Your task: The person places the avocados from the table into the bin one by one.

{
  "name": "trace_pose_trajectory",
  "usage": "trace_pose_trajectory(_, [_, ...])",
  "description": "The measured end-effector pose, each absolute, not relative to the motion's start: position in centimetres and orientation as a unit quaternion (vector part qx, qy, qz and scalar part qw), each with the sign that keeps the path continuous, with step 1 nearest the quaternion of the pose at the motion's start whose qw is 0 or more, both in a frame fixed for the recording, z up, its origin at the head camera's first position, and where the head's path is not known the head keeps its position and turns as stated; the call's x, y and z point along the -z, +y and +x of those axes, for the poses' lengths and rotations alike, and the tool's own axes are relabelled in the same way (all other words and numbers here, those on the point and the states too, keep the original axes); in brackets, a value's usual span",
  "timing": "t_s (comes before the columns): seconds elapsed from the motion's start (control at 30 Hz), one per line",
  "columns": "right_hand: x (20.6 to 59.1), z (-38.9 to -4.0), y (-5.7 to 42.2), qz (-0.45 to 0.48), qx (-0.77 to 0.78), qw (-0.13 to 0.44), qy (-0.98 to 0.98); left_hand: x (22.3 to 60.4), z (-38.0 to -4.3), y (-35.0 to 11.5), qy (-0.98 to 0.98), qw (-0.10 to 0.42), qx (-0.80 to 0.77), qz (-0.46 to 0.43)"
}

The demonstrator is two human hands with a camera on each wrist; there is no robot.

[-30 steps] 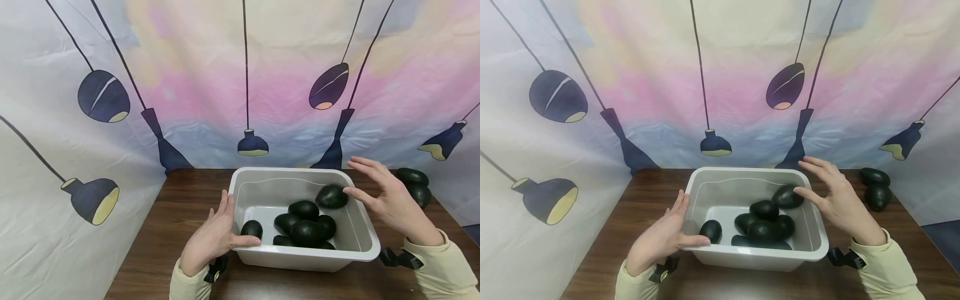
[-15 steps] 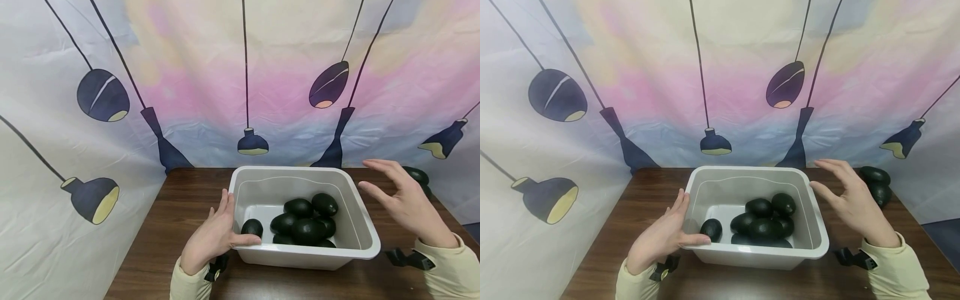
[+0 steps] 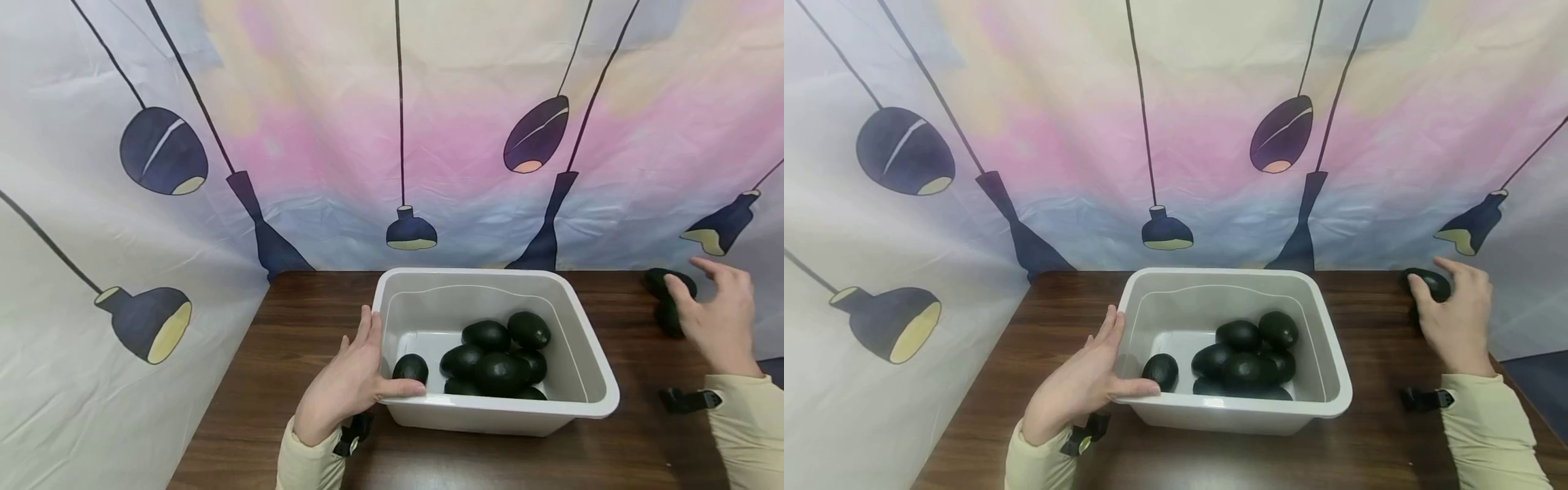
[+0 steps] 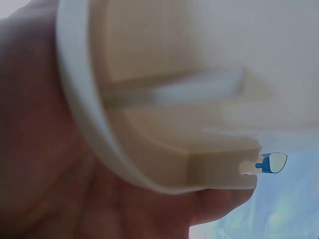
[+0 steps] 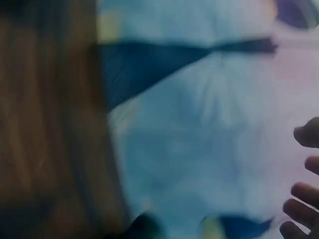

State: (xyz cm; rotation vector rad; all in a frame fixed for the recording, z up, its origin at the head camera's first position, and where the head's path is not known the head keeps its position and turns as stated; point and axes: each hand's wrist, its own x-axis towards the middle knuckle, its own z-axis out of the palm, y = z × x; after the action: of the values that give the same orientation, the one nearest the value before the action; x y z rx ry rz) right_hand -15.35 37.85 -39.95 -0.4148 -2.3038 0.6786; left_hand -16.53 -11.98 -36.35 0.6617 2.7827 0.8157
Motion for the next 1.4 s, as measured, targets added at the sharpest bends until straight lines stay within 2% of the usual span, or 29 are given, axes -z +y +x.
trace_pose_trajectory(0.17, [43.4, -15.6, 40.8, -0.260, -0.259, 0.281, -0.887, 36.3, -16.6, -12.0, 0.933, 0.087, -0.271, 0.221])
trace_pose_trajectory(0.33, [46.0, -15.9, 42.0, -0.305, -0.261, 0.231, -0.886, 36.2, -16.5, -12.0, 0.933, 0.088, -0.272, 0.218])
trace_pose_trajectory(0.73, [48.2, -16.9, 43.1, -0.316, -0.275, 0.198, -0.886, 36.2, -16.5, -12.0, 0.934, 0.096, -0.271, 0.211])
trace_pose_trajectory(1.07, [48.8, -17.0, 43.8, -0.294, -0.283, 0.131, -0.903, 36.2, -16.5, -11.8, 0.935, 0.095, -0.269, 0.210])
trace_pose_trajectory(1.27, [48.8, -17.5, 43.3, -0.326, -0.273, 0.137, -0.895, 36.2, -16.4, -11.9, 0.935, 0.096, -0.272, 0.205])
trace_pose_trajectory(1.4, [48.9, -17.7, 43.4, -0.315, -0.251, 0.134, -0.905, 36.2, -16.4, -11.9, 0.936, 0.096, -0.272, 0.203])
